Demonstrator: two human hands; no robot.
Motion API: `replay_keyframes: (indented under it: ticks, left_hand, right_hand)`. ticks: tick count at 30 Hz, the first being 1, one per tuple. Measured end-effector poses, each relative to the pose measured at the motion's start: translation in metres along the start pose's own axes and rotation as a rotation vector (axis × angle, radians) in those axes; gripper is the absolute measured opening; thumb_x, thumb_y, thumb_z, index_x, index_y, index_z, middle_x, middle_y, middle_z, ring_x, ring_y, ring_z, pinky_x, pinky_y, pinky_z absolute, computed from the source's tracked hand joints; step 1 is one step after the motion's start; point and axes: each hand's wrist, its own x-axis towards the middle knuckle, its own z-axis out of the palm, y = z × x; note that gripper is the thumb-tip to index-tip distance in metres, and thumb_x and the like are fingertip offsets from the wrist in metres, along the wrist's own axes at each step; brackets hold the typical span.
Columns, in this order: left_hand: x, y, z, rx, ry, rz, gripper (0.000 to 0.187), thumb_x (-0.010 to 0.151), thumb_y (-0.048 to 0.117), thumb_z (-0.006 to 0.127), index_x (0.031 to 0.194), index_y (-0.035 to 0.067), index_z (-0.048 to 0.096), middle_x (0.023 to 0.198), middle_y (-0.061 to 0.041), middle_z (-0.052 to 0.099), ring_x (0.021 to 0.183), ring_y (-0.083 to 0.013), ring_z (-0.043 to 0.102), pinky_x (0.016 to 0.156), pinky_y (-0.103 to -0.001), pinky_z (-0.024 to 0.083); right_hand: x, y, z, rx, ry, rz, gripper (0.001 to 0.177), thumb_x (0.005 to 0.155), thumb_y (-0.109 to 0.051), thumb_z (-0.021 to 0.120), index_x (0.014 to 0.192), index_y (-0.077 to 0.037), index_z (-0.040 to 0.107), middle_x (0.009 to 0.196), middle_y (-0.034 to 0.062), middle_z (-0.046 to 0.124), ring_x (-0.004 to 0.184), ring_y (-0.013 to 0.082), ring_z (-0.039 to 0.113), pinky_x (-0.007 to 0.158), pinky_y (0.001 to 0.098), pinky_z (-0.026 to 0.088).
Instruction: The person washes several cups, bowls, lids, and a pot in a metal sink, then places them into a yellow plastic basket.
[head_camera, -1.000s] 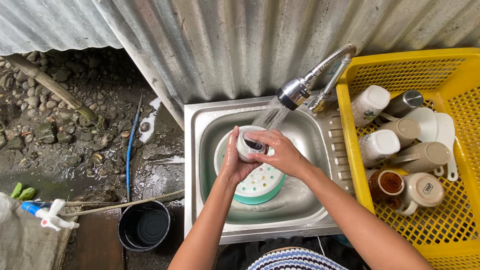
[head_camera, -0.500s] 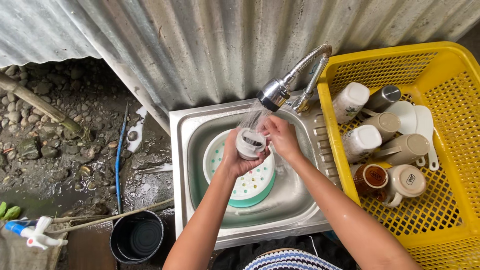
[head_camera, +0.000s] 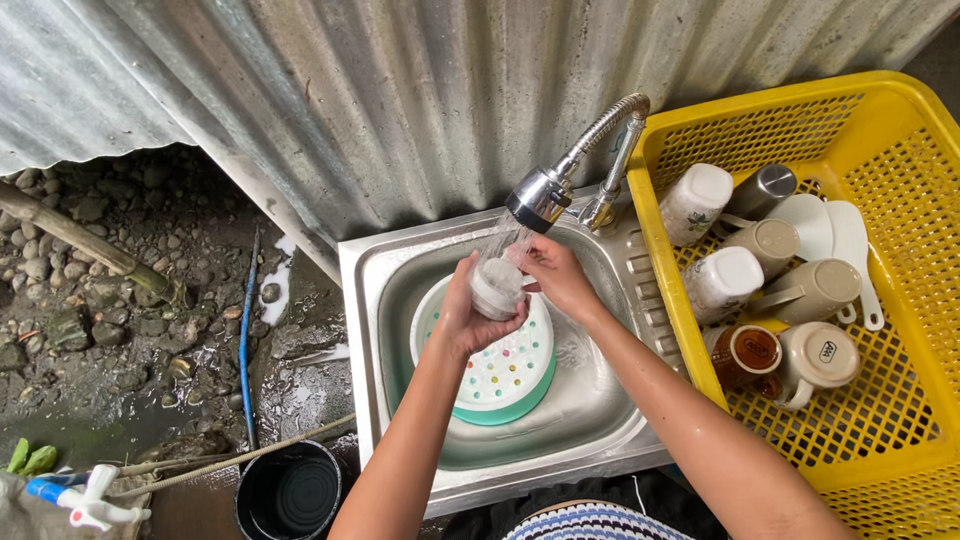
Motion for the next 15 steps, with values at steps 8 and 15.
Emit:
replay_keyframes:
  ticks: [8,15]
  left_hand:
    - [-0.024,-0.006,0.002,0.298,0.025,0.321,0.062,0.086,0.05,0.067,0.128,0.005,0.057,0.118,-0.023,0.06,0.098,-0.0328,0.06,0.083,-0.047,0.054]
    - [-0.012,-0.025,-0.015,0.318,-0.139,0.324,0.062,0.096,0.055,0.072,0.132,0.008,0.058,0.127,-0.021,0.054,0.106,-0.0369,0.06,0.095,-0.058,0.054]
  right_hand:
    - [-0.033,-0.023,0.016,0.22,0.033,0.355,0.045,0.1,-0.046,0.057,0.134,-0.018,0.061,0.138,-0.0029,0.055,0.115,0.017,0.057,0.081,0.0426,0.06]
    - [-0.058,-0.034,0.018,0.139,-0.082,0.103,0.076,0.089,-0.046,0.073,0.156,-0.023,0.044,0.148,0.005,0.047,0.141,0.0172,0.04,0.099,0.0457,0.053]
